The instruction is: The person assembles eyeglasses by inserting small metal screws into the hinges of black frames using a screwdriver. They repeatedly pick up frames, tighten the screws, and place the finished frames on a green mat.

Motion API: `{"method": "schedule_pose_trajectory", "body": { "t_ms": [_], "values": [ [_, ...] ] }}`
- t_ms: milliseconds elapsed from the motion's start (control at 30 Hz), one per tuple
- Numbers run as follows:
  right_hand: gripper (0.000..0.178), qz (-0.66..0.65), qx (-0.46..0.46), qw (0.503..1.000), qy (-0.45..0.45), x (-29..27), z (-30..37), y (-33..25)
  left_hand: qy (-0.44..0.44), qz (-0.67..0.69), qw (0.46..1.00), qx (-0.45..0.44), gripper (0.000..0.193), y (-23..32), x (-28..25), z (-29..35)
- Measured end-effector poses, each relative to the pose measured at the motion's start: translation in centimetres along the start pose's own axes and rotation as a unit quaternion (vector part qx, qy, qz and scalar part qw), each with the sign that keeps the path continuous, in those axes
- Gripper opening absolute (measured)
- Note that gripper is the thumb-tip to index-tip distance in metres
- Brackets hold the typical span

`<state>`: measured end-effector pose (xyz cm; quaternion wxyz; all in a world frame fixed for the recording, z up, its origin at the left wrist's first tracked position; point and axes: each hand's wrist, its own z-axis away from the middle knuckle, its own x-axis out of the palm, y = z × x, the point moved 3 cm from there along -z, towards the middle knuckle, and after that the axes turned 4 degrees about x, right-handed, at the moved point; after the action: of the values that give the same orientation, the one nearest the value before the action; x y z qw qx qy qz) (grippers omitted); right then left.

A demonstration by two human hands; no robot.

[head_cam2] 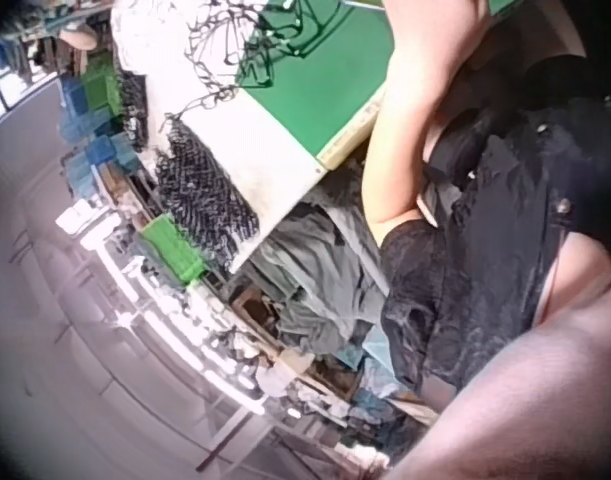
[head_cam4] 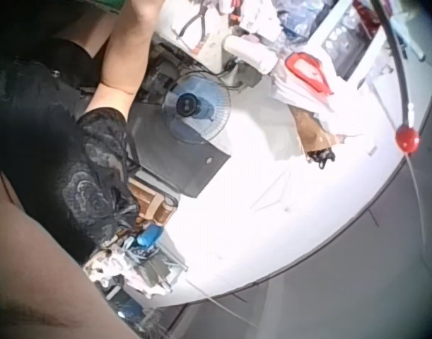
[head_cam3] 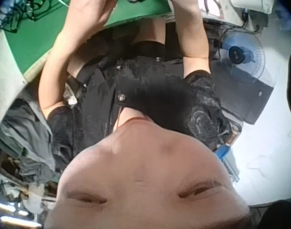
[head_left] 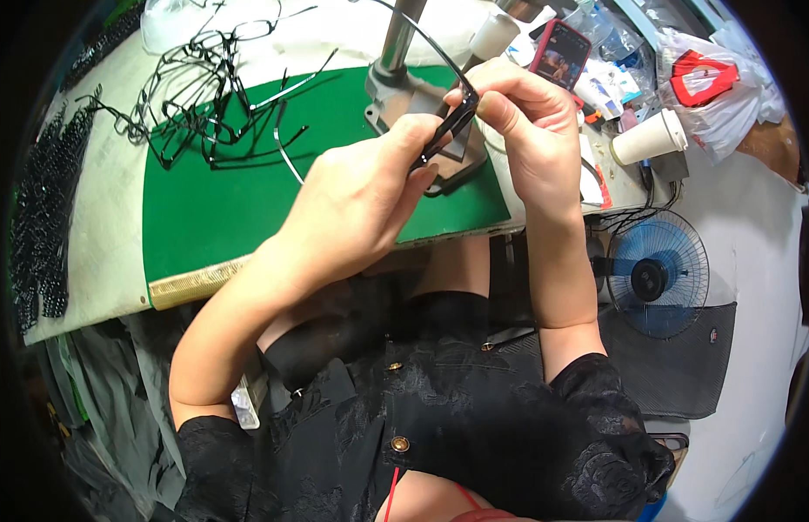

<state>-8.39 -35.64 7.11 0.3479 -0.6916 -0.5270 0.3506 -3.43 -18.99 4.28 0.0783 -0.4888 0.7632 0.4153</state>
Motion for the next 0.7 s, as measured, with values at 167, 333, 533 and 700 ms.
{"method": "schedule_pose_trajectory", "body": {
  "t_ms": [167, 333, 533, 700],
  "values": [
    [0.027, 0.081, 0.041, 0.975, 0.205, -6.5, -1.5, 2.9, 0.07, 0.053, 0.992, -0.093, 0.032, 0.6, -4.0, 2.5],
    [0.035, -0.196, 0.125, 0.971, -0.048, -7.5, -11.6, 11.5, 0.124, 0.126, 0.971, -0.16, 0.044, 1.6, -5.2, 3.4],
    [0.025, -0.034, 0.033, 0.998, -0.032, 0.0, -17.0, 12.2, 0.133, 0.155, 0.963, -0.178, 0.041, 0.8, -4.7, 5.0],
    [0.026, -0.055, 0.072, 0.995, 0.045, -4.2, -17.6, 16.0, 0.142, 0.146, 0.962, -0.183, 0.042, 1.0, -4.7, 4.7]
  ]
}}
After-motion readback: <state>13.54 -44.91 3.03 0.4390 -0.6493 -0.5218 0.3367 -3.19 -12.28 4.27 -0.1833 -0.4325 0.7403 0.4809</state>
